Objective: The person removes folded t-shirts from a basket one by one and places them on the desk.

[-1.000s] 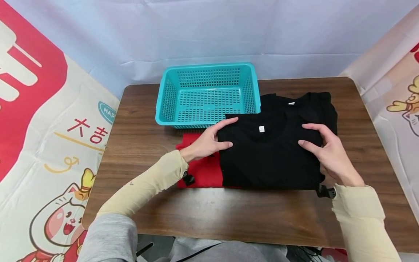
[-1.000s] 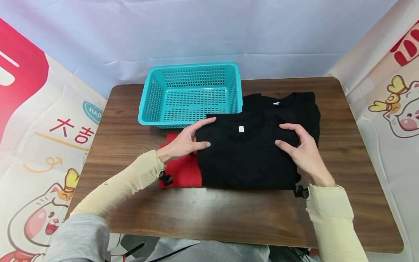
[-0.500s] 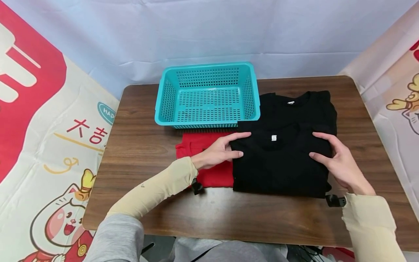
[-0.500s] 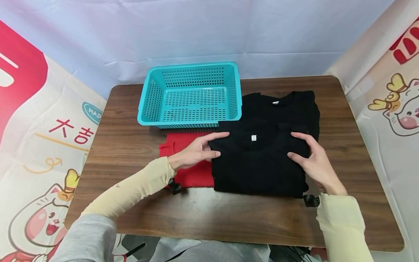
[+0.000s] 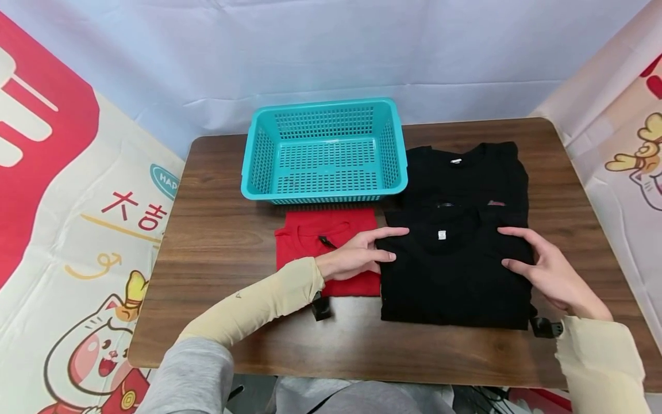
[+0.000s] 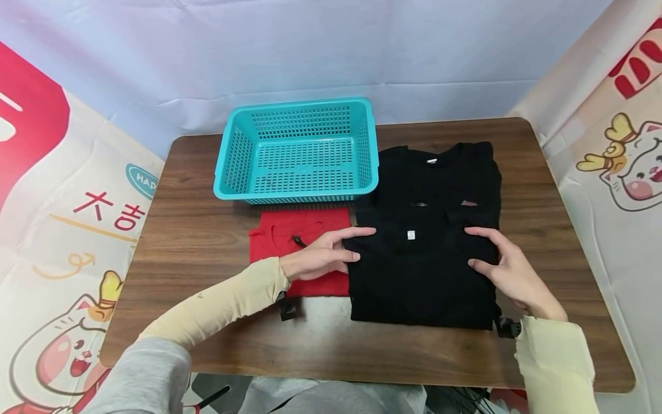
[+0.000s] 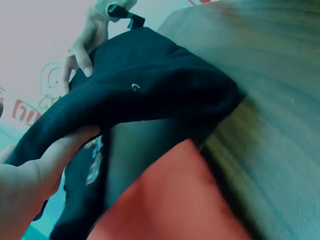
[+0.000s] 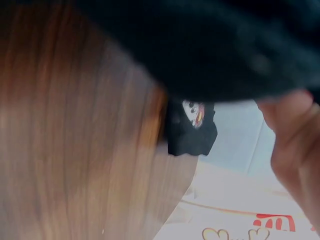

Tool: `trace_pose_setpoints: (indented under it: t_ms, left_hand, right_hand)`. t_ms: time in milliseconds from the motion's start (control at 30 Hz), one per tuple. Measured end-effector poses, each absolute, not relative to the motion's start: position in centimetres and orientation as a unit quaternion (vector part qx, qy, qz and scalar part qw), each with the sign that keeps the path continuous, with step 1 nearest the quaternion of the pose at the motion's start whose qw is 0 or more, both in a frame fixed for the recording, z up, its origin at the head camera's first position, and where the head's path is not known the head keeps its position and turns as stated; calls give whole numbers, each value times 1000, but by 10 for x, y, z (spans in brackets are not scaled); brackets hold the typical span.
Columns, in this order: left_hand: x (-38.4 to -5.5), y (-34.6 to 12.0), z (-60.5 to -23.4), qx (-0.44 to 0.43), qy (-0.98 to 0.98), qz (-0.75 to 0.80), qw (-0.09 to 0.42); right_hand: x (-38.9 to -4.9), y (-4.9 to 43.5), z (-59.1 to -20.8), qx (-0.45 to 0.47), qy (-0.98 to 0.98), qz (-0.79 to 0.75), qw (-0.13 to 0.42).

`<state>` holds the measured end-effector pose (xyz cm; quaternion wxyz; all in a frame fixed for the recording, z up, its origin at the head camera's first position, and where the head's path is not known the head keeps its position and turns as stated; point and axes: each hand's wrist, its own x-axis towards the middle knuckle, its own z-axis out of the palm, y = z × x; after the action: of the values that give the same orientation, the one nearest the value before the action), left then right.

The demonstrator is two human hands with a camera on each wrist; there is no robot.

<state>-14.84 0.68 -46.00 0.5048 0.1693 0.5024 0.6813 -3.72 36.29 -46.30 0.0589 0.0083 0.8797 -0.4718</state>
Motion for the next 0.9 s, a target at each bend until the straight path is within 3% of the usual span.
trace_pose_setpoints:
  t_ms: [500,900]
  left_hand:
    - [-137,22,-471,126,506,671,527]
    - [-131,29,-485,114,529,641,544]
  right_hand:
    - [-28,375,-472,3,899,-430,85]
    - [-21,382,-477,17,904,-405,137]
